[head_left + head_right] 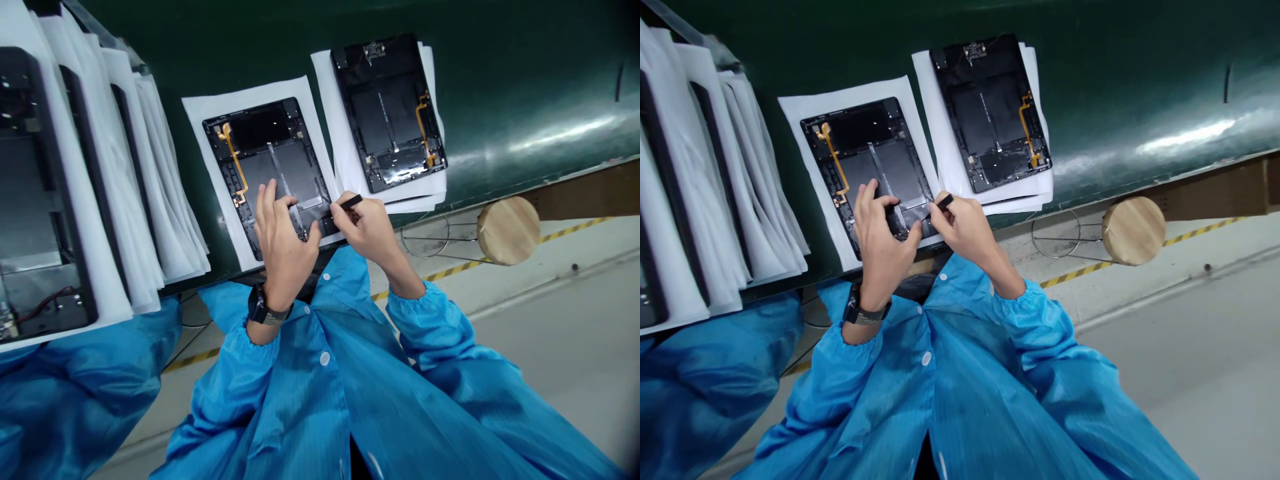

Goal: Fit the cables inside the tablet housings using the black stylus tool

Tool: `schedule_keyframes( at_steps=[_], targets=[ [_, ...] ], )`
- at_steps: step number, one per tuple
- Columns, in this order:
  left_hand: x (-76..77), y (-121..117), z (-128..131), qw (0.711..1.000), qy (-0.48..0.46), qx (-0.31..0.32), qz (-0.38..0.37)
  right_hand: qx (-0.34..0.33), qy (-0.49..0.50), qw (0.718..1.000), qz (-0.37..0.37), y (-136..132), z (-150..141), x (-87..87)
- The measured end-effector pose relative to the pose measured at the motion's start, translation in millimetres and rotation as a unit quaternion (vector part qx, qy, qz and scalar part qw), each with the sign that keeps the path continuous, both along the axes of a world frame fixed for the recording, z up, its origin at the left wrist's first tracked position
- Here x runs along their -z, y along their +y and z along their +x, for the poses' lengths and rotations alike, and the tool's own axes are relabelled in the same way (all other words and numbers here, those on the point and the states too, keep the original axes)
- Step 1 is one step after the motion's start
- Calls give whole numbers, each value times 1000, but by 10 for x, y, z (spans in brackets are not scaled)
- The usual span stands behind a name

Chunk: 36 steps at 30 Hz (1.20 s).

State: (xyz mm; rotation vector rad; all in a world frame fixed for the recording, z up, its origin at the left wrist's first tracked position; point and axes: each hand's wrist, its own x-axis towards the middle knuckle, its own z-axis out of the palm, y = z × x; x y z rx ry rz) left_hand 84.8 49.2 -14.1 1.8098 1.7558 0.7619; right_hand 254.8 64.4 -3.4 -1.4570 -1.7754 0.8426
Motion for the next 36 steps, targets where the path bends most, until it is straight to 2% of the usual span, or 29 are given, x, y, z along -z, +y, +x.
schedule_keyframes(
  at_steps=[10,21,28,33,36],
  targets=[
    [-41,29,46,1000,2,-16,-3,2,-42,999,14,7,-16,64],
    [-50,61,99,999,-1,-47,-7,49,-112,987,101,-99,-61,182],
    [-44,61,120,999,1,-51,-5,69,-122,980,142,-152,-84,268],
    [-128,30,62,997,-48,-50,16,75,-74,986,132,-156,-50,192],
    [-277,-161,-180,989,-81,-108,64,106,-15,989,100,-204,-24,79]
  ],
)
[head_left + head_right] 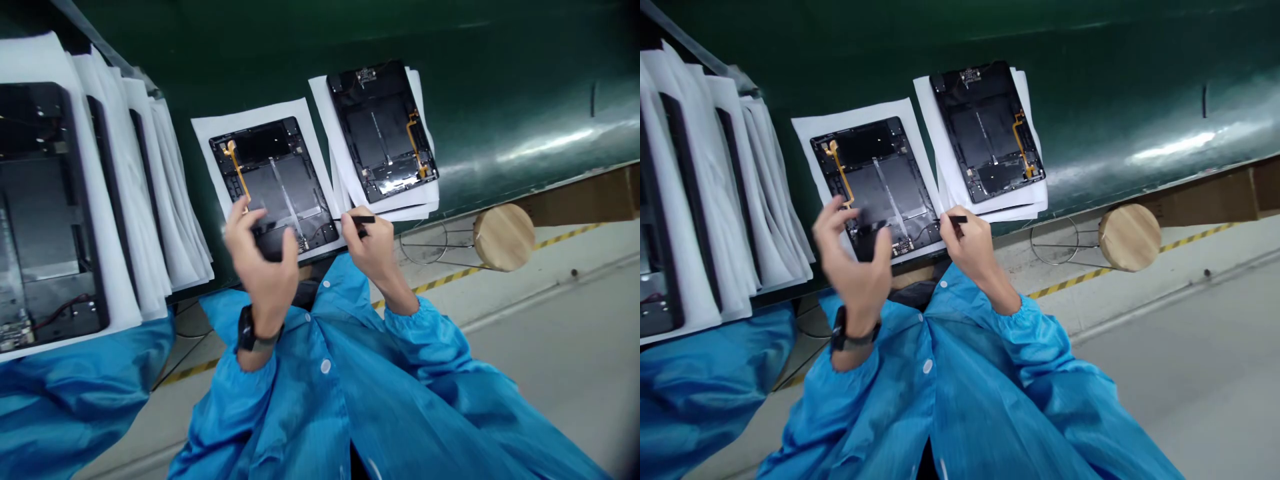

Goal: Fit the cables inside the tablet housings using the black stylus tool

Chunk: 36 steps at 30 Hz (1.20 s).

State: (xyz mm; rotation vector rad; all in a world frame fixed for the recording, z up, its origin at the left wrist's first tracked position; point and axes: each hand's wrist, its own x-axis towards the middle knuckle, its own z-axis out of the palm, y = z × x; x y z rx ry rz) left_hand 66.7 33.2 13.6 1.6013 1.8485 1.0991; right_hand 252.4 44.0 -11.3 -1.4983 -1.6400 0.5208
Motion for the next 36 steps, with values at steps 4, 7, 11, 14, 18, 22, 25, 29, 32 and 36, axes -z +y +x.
schedule_keyframes(
  at_steps=[4,7,11,14,18,22,25,29,32,36],
  targets=[
    [-129,-322,-474,990,-95,-60,-86,36,58,998,10,-162,-31,-57],
    [-123,-362,-701,971,-150,-59,-175,33,79,996,18,-303,-98,22],
    [-75,-110,-728,972,-99,-64,-205,22,83,996,14,-386,-151,119],
    [-50,88,-673,975,1,-66,-211,9,59,998,10,-326,-129,82],
    [-11,177,-637,969,87,-58,-225,-47,-22,999,-13,-165,-69,-29],
    [37,170,-632,966,109,-53,-230,-87,-66,994,-11,-65,-45,-53],
    [76,166,-641,970,80,-49,-223,-86,-69,994,-11,-45,-54,-36],
    [116,159,-661,973,69,-48,-215,-85,-72,994,-16,-32,-79,-31],
    [117,148,-668,973,70,-46,-214,-70,-66,995,-12,-25,-95,-35],
    [111,137,-668,975,69,-43,-209,-71,-41,996,-15,-43,-87,-25]
  ],
)
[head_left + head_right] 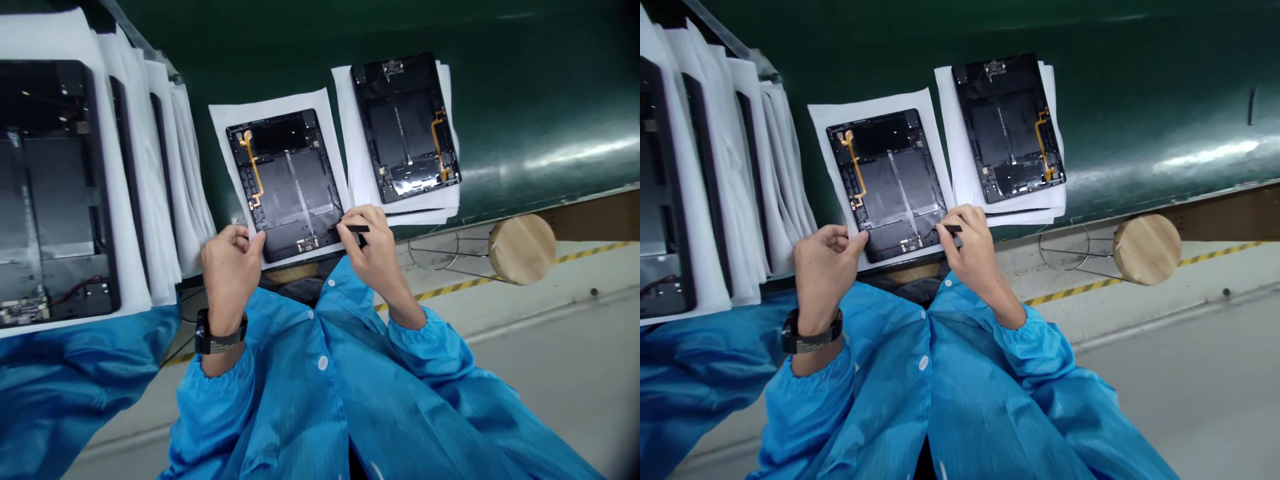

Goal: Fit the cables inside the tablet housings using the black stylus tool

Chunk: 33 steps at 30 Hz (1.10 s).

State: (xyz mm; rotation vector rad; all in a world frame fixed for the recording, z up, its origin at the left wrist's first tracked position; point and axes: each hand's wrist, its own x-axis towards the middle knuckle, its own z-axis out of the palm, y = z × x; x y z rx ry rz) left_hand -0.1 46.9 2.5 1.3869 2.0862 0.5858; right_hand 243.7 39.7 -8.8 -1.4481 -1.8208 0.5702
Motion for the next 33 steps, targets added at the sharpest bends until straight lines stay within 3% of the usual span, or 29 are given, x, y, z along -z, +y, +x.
schedule_keyframes(
  at_steps=[7,17,26,29,33],
  targets=[
    [40,0,-14,1000,-5,-5,6,-22,-2,1000,-8,-18,-1,26],
    [-145,-45,193,990,136,-2,-43,23,-10,999,25,-17,-60,73],
    [-139,-74,220,989,147,1,-29,57,-10,996,62,-3,-67,99],
    [-124,-76,179,997,75,-26,8,71,19,995,60,-9,-45,68],
    [-100,-45,139,987,-137,-84,23,83,57,994,49,-11,-20,28]
  ],
)
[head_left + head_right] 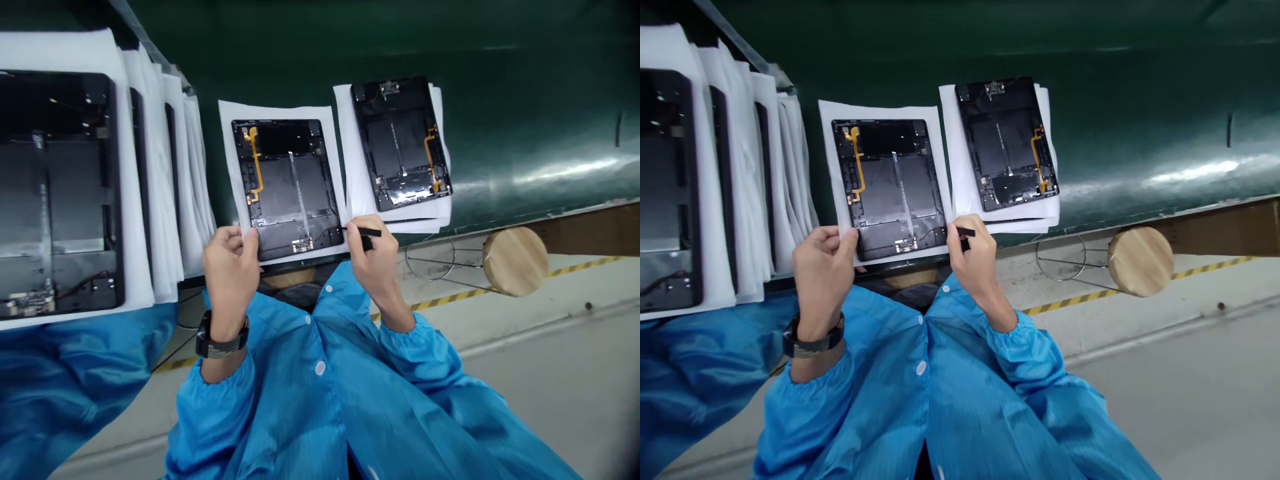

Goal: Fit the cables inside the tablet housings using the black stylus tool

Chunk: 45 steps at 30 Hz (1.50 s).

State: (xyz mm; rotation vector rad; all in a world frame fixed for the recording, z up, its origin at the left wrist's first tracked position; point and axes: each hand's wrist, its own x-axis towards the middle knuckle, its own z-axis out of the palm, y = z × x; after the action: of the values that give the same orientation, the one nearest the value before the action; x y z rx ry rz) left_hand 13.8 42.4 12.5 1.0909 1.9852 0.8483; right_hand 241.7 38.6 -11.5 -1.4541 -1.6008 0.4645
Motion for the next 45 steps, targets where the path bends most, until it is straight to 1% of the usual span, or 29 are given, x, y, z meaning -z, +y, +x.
schedule_keyframes(
  at_steps=[3,5,8,10,12,15,16,18,20,22,23,25,26,27,28,29,30,32,34,35,36,37,38,39,41,43,44,45],
  targets=[
    [28,22,7,995,-97,-8,0,2,17,1000,-4,-4,3,-6],
    [44,36,14,991,-131,2,2,7,35,999,-7,-13,2,-7],
    [35,59,10,983,-180,-1,16,20,103,994,-20,-36,3,-33],
    [-3,79,-1,975,-222,0,28,39,155,987,-31,-51,7,-78],
    [-63,104,-11,961,-273,6,37,65,187,980,-34,-56,18,-139],
    [-204,141,-17,942,-334,3,44,111,240,964,-19,-32,51,-221],
    [-273,149,-16,938,-343,3,44,125,272,954,-14,-14,66,-239],
    [-456,160,-22,938,-342,8,51,152,352,924,-1,35,101,-257],
    [-707,172,-68,943,-325,31,69,178,425,887,17,104,126,-256],
    [-1009,195,-198,946,-304,65,93,195,470,860,32,194,122,-242],
    [-1166,209,-308,947,-292,81,109,191,485,853,29,241,107,-233],
    [-1447,217,-618,948,-262,94,153,162,498,852,14,320,59,-217],
    [-1549,203,-809,949,-244,91,176,144,498,855,5,344,33,-211],
    [-1614,174,-1016,951,-227,81,194,129,494,860,-1,357,12,-205],
    [-1635,134,-1227,952,-220,67,201,118,488,865,-5,358,-2,-197],
    [-1612,84,-1433,953,-218,52,202,110,482,869,-10,351,-6,-186],
    [-1551,29,-1627,954,-223,38,195,106,477,873,-14,340,-2,-172],
    [-1354,-76,-1948,955,-242,16,173,101,469,877,-25,317,27,-139],
    [-1163,-143,-2155,953,-265,-12,147,99,463,880,-38,308,60,-118],
    [-1108,-150,-2214,951,-277,-22,136,97,461,881,-44,311,69,-120],
    [-1096,-136,-2245,949,-285,-27,129,95,460,881,-48,320,68,-132],
    [-1132,-98,-2252,948,-289,-29,130,90,460,882,-53,334,55,-157],
    [-1217,-40,-2241,946,-290,-24,141,83,461,882,-55,352,31,-193],
    [-1346,35,-2219,944,-287,-14,161,75,463,881,-55,372,-5,-238],
    [-1684,195,-2162,935,-273,16,224,53,466,882,-51,408,-97,-341],
    [-2018,307,-2118,921,-261,45,285,32,464,884,-47,429,-187,-430],
    [-2138,329,-2108,914,-255,55,311,24,460,886,-46,432,-221,-460],
    [-2207,327,-2108,907,-251,60,333,18,455,889,-44,431,-243,-475]
  ],
)
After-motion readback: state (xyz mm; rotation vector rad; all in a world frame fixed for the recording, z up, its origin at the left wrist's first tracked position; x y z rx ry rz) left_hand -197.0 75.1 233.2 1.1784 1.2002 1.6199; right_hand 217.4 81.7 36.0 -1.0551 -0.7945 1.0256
